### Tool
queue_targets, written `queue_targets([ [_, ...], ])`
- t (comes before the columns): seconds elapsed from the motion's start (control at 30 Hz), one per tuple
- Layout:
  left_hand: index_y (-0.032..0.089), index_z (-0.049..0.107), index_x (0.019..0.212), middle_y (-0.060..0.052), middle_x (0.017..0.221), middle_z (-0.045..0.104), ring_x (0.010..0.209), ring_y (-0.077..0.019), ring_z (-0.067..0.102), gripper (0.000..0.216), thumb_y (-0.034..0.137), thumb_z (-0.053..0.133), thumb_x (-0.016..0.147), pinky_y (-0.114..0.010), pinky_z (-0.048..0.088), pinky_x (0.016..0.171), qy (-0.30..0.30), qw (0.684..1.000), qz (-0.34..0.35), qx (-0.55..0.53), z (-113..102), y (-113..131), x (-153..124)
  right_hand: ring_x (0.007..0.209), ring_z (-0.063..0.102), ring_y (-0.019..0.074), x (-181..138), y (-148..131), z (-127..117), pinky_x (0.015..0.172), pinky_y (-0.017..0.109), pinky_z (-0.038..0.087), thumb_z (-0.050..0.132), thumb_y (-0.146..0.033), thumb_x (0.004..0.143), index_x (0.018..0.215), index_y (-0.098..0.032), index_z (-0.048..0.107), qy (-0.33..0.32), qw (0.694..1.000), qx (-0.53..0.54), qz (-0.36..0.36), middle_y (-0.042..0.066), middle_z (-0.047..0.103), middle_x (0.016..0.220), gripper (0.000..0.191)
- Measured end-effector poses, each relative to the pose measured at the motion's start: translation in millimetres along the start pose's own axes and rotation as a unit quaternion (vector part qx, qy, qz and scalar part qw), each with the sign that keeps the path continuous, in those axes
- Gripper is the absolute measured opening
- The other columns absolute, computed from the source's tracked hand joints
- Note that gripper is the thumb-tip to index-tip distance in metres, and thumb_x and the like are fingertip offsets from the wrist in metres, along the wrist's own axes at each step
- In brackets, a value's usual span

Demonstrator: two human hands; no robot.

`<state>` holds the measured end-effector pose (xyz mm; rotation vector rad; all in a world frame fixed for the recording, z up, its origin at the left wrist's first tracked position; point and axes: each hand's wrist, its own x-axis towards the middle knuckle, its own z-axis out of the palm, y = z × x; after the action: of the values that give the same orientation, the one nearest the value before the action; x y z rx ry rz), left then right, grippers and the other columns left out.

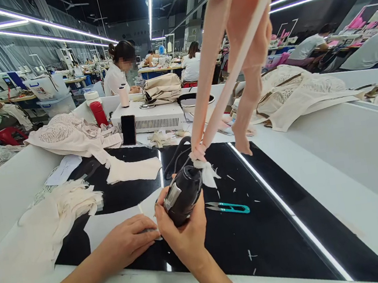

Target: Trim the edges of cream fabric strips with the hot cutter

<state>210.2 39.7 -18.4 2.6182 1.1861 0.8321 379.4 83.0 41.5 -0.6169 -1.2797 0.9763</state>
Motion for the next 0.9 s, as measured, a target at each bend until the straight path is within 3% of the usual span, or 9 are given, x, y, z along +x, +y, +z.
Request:
queue_targets([
  [0.47, 0.018, 0.069, 0.116, -0.007, 0.107, 0.072, 0.099, -0.0214, 0.067, 0.022, 0.022, 0.05, 0.106, -0.033, 0.06, 0.086, 0.017, 1.0, 0.011, 0.012, 2, -1, -1, 0.065, 0.061, 0.0127, -1, 2, 2, 0.06, 0.027, 0.058, 0.07, -0.018, 0.088, 0.125, -0.032, 0.05, -0.005, 1.0, 0.021, -0.009, -0.004, 0.063, 0.084, 0.044],
  [0.7, 0.02, 0.063, 0.13, -0.01, 0.125, 0.069, 0.118, -0.0228, 0.064, 0.028, 0.023, 0.048, 0.107, -0.039, 0.055, 0.104, -0.019, 0.999, -0.021, -0.016, 0, -5, -5, 0.063, 0.063, 0.0108, -4, -1, 2, 0.069, 0.029, 0.062, 0.071, -0.018, 0.086, 0.124, -0.032, 0.051, 0.002, 1.0, 0.02, 0.015, -0.005, 0.065, 0.083, 0.045],
  [0.9, 0.018, 0.066, 0.123, -0.009, 0.121, 0.071, 0.117, -0.0217, 0.065, 0.023, 0.022, 0.051, 0.106, -0.039, 0.053, 0.109, -0.033, 0.999, 0.004, -0.006, -9, -1, -17, 0.063, 0.063, 0.012, -12, -9, -2, 0.061, 0.026, 0.059, 0.073, -0.016, 0.086, 0.126, -0.032, 0.052, -0.011, 0.998, 0.05, 0.027, -0.003, 0.065, 0.084, 0.049],
])
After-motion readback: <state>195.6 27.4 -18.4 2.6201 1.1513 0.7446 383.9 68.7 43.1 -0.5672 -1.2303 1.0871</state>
